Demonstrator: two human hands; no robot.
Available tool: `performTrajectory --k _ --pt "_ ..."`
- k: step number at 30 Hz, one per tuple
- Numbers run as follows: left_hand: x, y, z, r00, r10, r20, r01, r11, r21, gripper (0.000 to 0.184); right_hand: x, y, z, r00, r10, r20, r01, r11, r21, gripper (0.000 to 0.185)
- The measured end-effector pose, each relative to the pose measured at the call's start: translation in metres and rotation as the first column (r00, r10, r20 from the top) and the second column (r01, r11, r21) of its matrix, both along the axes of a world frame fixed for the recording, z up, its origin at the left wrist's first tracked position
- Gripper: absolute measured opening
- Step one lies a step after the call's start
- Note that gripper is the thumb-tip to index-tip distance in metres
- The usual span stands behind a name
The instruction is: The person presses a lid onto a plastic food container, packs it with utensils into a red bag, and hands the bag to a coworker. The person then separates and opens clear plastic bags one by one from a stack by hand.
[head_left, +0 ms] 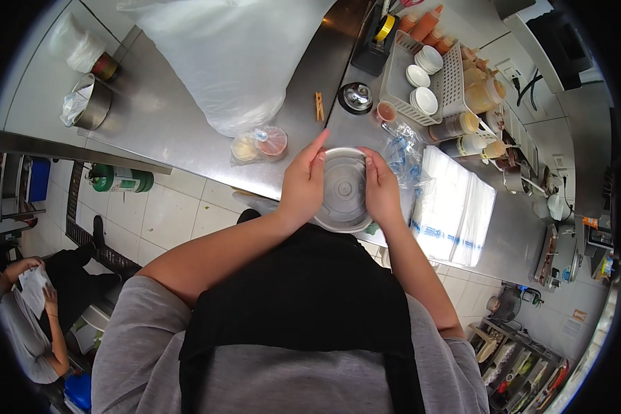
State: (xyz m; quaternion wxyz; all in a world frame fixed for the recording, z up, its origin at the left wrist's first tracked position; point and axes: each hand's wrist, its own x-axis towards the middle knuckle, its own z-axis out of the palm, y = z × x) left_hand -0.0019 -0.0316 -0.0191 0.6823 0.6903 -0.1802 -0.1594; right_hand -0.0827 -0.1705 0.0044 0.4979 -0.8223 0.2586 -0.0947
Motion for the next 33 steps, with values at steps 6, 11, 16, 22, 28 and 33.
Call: performTrajectory --k 6,11,16,22,28,33 --pt "0.01 0.005 -0.002 0.993 -0.109 -0.05 0.109 0.994 -0.009 0.027 -0.001 0.005 0.003 0.985 0.012 0.17 0.036 0.96 -0.277 0.027" --pt "0.015 0.004 0.003 0.99 -0.14 -0.023 0.142 0.988 0.061 0.023 0.0 0.005 -0.001 0.994 -0.057 0.097 0.074 0.982 -0.175 0.029" --pt "0.013 0.009 0.009 0.94 -0.078 0.332 0.042 0.992 0.115 0.021 0.001 0.006 0.001 0.996 -0.002 0.094 0.031 0.952 -0.304 0.031" --pt "0.013 0.029 0.016 0.513 -0.538 0.669 0.309 0.843 0.441 0.033 0.0 0.007 0.004 0.999 0.016 0.037 -0.002 0.938 -0.348 0.035" --pt "0.0 0.039 0.016 0.297 -0.644 0.705 0.241 0.765 0.597 0.055 -0.002 0.007 0.003 0.991 0.083 0.102 -0.013 0.834 -0.552 0.046" --pt "0.032 0.046 0.017 0.341 -0.605 0.72 0.295 0.796 0.529 0.036 -0.009 0.013 0.025 0.94 0.267 -0.213 -0.32 0.473 -0.821 0.057"
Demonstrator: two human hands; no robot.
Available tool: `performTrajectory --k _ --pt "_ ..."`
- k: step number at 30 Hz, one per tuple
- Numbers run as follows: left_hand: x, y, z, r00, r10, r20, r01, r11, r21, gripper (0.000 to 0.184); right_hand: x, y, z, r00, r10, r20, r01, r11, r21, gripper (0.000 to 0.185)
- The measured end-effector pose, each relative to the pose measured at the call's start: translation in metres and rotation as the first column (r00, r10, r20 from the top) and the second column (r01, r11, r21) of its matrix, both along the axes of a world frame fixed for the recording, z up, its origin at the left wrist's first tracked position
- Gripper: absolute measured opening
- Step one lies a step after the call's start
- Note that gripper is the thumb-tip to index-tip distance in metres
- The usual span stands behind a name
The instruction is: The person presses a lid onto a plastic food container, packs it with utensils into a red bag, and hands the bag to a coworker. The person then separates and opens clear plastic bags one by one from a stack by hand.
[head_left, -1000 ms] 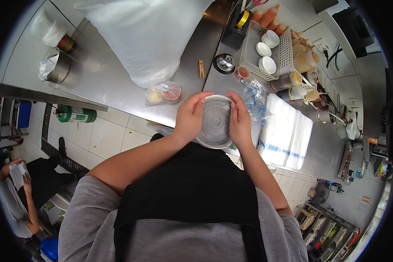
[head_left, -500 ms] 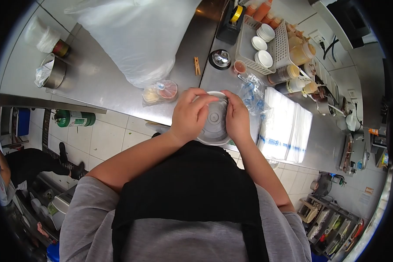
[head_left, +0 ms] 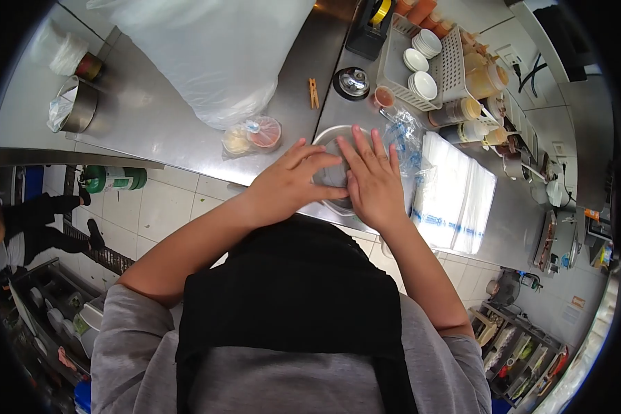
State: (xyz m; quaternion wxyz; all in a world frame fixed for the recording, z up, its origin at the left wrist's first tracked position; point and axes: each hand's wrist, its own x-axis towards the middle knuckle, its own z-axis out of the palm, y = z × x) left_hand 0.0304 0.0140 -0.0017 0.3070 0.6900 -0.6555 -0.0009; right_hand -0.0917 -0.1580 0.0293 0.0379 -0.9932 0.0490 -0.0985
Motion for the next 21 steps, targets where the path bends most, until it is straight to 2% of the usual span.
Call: performTrajectory --k 2,4,5,6,8,9,10,11,12,13,14,15,16,17,18,20,21 --pt "0.01 0.002 -0.005 0.993 0.035 -0.11 -0.047 0.993 -0.109 0.032 -0.005 0.009 0.005 0.987 -0.1 -0.129 0.09 0.993 -0.076 0.065" --pt "0.02 0.001 -0.007 0.99 0.09 -0.106 -0.103 0.986 -0.131 0.029 -0.002 0.011 0.017 0.989 -0.11 -0.099 0.096 0.986 -0.137 0.067" --pt "0.021 0.0 -0.01 0.931 0.096 -0.353 -0.125 0.99 -0.061 0.029 0.004 0.01 0.026 0.965 -0.148 -0.218 0.118 0.982 -0.145 0.066" --pt "0.023 -0.001 -0.011 0.81 0.108 -0.577 -0.127 0.992 0.009 0.029 0.01 0.01 0.036 0.925 -0.186 -0.332 0.14 0.978 -0.156 0.066" --pt "0.028 -0.003 -0.007 0.812 0.106 -0.575 -0.097 0.994 0.046 0.024 0.032 0.003 0.035 0.924 -0.198 -0.327 0.15 0.975 -0.166 0.061" --pt "0.026 -0.005 -0.002 0.717 0.143 -0.683 -0.085 0.989 0.118 0.024 0.04 -0.004 0.019 0.996 -0.037 -0.079 0.032 0.998 -0.058 0.053" --pt "0.023 -0.008 0.001 0.605 0.187 -0.774 -0.063 0.98 0.188 0.029 0.043 -0.007 0.008 0.976 0.109 0.186 -0.114 0.993 0.018 0.045" --pt "0.013 -0.01 0.001 0.604 0.19 -0.774 -0.072 0.98 0.185 0.029 0.044 -0.004 0.0 0.985 0.101 0.14 -0.131 0.964 0.233 0.03" --pt "-0.002 -0.012 0.0 0.733 0.206 -0.648 -0.239 0.97 0.038 0.034 0.044 -0.002 -0.002 0.984 0.111 0.14 -0.141 0.963 0.23 0.03" --pt "-0.016 -0.011 -0.003 0.827 0.258 -0.5 -0.368 0.92 -0.135 0.041 0.04 0.001 -0.003 0.995 0.042 0.096 -0.065 0.965 0.255 0.027" --pt "-0.027 -0.007 -0.005 0.822 0.269 -0.502 -0.379 0.916 -0.132 0.041 0.036 0.005 -0.004 0.999 -0.028 0.047 0.014 0.96 0.278 0.025" --pt "-0.036 -0.003 -0.005 0.736 0.33 -0.591 -0.46 0.885 -0.079 0.045 0.031 0.009 -0.004 0.999 -0.021 0.045 0.007 0.96 0.281 0.025" --pt "-0.042 -0.001 -0.005 0.638 0.381 -0.669 -0.527 0.85 -0.019 0.049 0.024 0.014 -0.002 0.993 -0.118 -0.001 0.114 0.959 0.259 0.023" --pt "-0.048 -0.005 -0.006 0.345 0.281 -0.895 -0.607 0.795 0.015 0.038 0.018 0.017 -0.002 0.975 -0.218 -0.047 0.223 0.947 0.23 0.022" --pt "-0.046 -0.003 -0.004 0.339 0.284 -0.897 -0.607 0.794 0.022 0.038 0.011 0.017 -0.007 0.975 -0.217 -0.054 0.223 0.947 0.232 0.022" --pt "-0.039 0.003 0.002 0.39 0.433 -0.813 -0.498 0.842 0.21 0.03 0.002 0.015 -0.02 0.974 -0.226 0.01 0.212 0.93 0.299 0.022" --pt "-0.04 0.004 0.006 0.434 0.444 -0.784 -0.466 0.855 0.227 0.027 0.002 0.015 -0.02 0.975 -0.224 0.008 0.211 0.93 0.302 0.022"
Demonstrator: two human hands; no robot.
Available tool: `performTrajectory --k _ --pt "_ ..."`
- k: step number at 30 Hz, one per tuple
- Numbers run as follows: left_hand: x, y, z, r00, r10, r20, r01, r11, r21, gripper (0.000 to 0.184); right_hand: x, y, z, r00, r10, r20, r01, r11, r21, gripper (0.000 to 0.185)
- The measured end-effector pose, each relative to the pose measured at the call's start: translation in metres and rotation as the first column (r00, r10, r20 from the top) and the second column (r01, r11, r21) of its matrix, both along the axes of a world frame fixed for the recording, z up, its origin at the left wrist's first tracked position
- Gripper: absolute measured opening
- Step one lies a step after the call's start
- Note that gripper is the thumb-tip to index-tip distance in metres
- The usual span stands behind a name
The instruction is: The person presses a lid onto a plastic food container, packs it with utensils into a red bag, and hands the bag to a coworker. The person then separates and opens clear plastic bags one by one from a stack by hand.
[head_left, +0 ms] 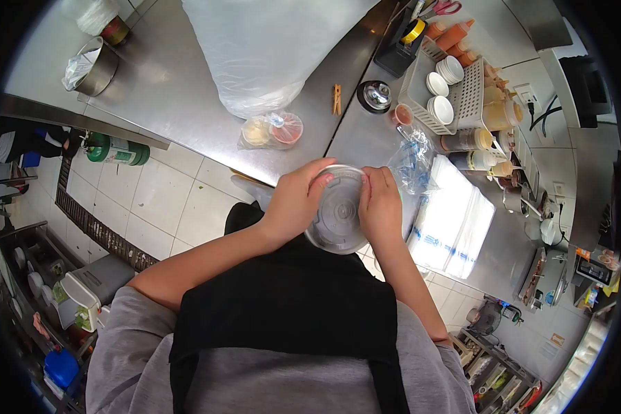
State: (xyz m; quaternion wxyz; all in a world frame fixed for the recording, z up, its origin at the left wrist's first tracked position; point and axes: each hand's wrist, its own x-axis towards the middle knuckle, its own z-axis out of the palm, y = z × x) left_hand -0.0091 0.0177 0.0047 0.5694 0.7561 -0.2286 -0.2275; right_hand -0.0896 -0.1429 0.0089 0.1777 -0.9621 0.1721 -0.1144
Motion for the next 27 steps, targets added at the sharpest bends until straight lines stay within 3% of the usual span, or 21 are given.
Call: performTrajectory --k 2,3,5,11,13,15,21,27 --pt "-0.001 -0.002 -0.003 1.0 0.005 -0.006 -0.005 0.999 -0.037 0.027 0.002 0.001 0.002 0.958 0.135 0.252 -0.179 0.97 0.161 0.026" --pt "-0.001 -0.003 -0.004 1.0 0.006 -0.014 -0.007 0.997 -0.078 0.026 0.002 -0.001 0.005 0.959 0.13 0.252 -0.175 0.971 0.166 0.026" --pt "-0.002 -0.004 -0.002 0.999 -0.031 -0.036 0.028 0.996 -0.079 0.027 -0.001 -0.005 0.009 0.976 0.158 0.15 -0.204 0.904 0.376 0.029" --pt "0.007 -0.001 -0.004 0.972 -0.207 -0.115 0.204 0.978 -0.041 0.03 -0.007 -0.008 0.005 0.974 0.169 0.15 -0.195 0.965 0.178 0.031" --pt "0.009 -0.002 -0.003 0.962 -0.238 -0.133 0.236 0.971 -0.036 0.031 -0.008 -0.008 0.004 0.974 0.159 0.163 -0.188 0.965 0.182 0.032" --pt "0.01 -0.001 -0.004 0.923 -0.287 -0.258 0.263 0.957 -0.122 0.034 -0.009 -0.007 0.004 0.973 0.15 0.175 -0.182 0.966 0.185 0.033" --pt "-0.001 -0.002 -0.007 0.871 -0.264 -0.414 0.162 0.95 -0.265 0.036 -0.011 -0.007 0.004 0.974 0.15 0.172 -0.182 0.966 0.184 0.036" --pt "0.001 -0.001 -0.001 0.809 -0.306 -0.503 0.184 0.943 -0.278 0.036 -0.006 -0.009 0.007 0.971 0.2 0.13 -0.221 0.96 0.17 0.023"
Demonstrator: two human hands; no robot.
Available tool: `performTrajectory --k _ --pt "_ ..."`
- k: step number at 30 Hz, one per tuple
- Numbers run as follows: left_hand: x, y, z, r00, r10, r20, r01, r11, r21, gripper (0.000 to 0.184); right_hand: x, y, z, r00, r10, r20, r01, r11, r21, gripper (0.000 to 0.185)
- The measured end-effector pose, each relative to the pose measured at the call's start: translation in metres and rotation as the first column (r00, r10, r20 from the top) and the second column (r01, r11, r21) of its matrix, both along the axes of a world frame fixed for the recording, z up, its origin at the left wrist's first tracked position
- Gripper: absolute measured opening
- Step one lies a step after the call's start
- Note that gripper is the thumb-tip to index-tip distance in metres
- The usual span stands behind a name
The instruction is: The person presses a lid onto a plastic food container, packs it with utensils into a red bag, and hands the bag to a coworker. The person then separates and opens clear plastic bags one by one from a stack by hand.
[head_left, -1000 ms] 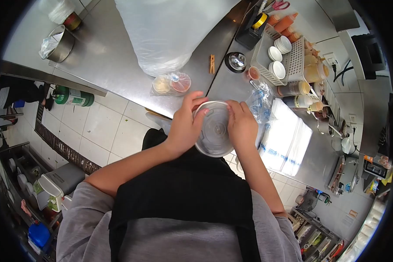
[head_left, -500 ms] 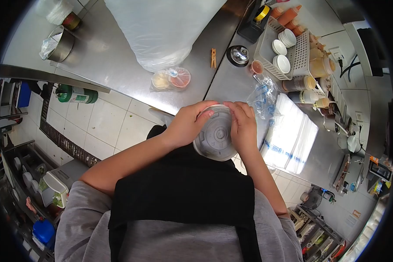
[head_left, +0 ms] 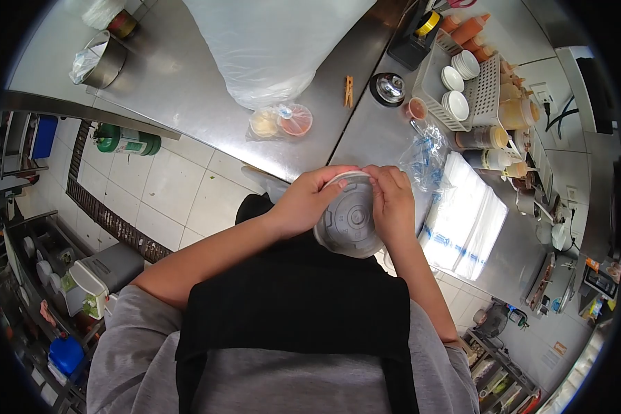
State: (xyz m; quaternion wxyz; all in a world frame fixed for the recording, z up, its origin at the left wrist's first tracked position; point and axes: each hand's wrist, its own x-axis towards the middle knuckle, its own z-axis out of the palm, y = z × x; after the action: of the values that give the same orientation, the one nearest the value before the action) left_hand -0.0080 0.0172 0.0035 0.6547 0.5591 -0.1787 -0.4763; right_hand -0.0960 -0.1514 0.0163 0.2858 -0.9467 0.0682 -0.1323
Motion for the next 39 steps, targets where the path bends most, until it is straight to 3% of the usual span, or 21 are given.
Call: performTrajectory --k 4,6,12,18,21,22,23,24,25,26,28,30,33,35,36,39 --pt "-0.001 -0.001 -0.007 0.999 0.006 -0.045 -0.007 1.0 -0.013 0.037 0.0 -0.002 -0.001 1.0 0.002 -0.013 -0.002 1.0 0.004 0.018" --pt "-0.004 -0.002 -0.008 0.991 0.055 0.122 -0.056 0.998 0.007 0.037 0.001 -0.002 -0.001 1.0 0.0 -0.017 0.0 1.0 0.013 0.019" --pt "-0.007 -0.006 -0.007 0.971 0.142 0.192 -0.134 0.989 -0.056 0.035 0.002 -0.002 -0.002 0.999 0.015 -0.036 -0.014 1.0 0.019 0.019" --pt "0.002 -0.007 -0.01 0.998 -0.001 0.066 0.006 0.997 -0.071 0.039 0.001 -0.003 -0.004 0.995 0.029 -0.092 -0.028 0.999 0.019 0.022" --pt "0.003 -0.01 -0.018 0.999 0.022 0.037 -0.021 0.999 -0.043 0.04 -0.002 -0.005 -0.002 0.991 -0.033 -0.126 0.042 0.997 0.068 0.025" --pt "0.003 -0.01 -0.016 0.999 0.018 0.048 -0.015 0.998 -0.054 0.04 -0.004 -0.006 -0.002 0.992 -0.067 -0.106 0.087 0.977 0.197 0.029" --pt "-0.001 -0.007 -0.012 0.924 0.176 0.34 -0.186 0.982 -0.003 0.042 -0.006 -0.007 -0.001 0.99 -0.103 -0.092 0.128 0.937 0.325 0.032" --pt "-0.002 -0.004 -0.007 0.741 0.293 0.604 -0.362 0.932 -0.008 0.045 -0.006 -0.006 0.001 0.991 -0.108 -0.083 0.129 0.939 0.319 0.032" --pt "-0.002 -0.001 0.002 0.641 0.254 0.724 -0.334 0.942 -0.035 0.049 -0.009 -0.004 0.004 0.996 -0.086 -0.036 0.089 0.991 0.102 0.035" --pt "-0.008 -0.003 0.002 0.646 0.251 0.721 -0.329 0.944 -0.034 0.049 -0.012 0.001 0.005 0.999 -0.054 -0.006 0.053 0.992 -0.118 0.039" --pt "-0.018 -0.008 -0.001 0.505 0.035 0.862 -0.177 0.982 0.064 0.048 -0.012 0.012 0.007 0.994 -0.061 -0.095 0.053 0.995 -0.089 0.044" --pt "-0.011 -0.013 -0.01 0.528 0.108 0.842 -0.184 0.983 -0.011 0.048 -0.008 0.016 0.009 0.983 -0.116 -0.144 0.071 0.955 -0.288 0.048" --pt "-0.001 -0.023 -0.019 0.596 0.161 0.787 -0.136 0.986 -0.098 0.047 -0.002 0.008 0.003 0.975 -0.167 -0.146 0.113 0.94 -0.322 0.053" --pt "0.003 -0.03 -0.026 0.67 0.32 0.67 -0.33 0.937 -0.117 0.051 -0.001 0.01 0.003 0.957 -0.255 -0.141 0.168 0.879 -0.446 0.055" --pt "-0.002 -0.027 -0.022 0.668 0.32 0.671 -0.326 0.937 -0.123 0.051 0.001 0.01 0.003 0.956 -0.259 -0.135 0.174 0.876 -0.45 0.055" --pt "-0.024 -0.009 -0.002 0.829 0.181 0.53 -0.275 0.956 0.103 0.069 0.001 0.007 0.006 0.951 -0.292 -0.099 0.227 0.881 -0.416 0.058"
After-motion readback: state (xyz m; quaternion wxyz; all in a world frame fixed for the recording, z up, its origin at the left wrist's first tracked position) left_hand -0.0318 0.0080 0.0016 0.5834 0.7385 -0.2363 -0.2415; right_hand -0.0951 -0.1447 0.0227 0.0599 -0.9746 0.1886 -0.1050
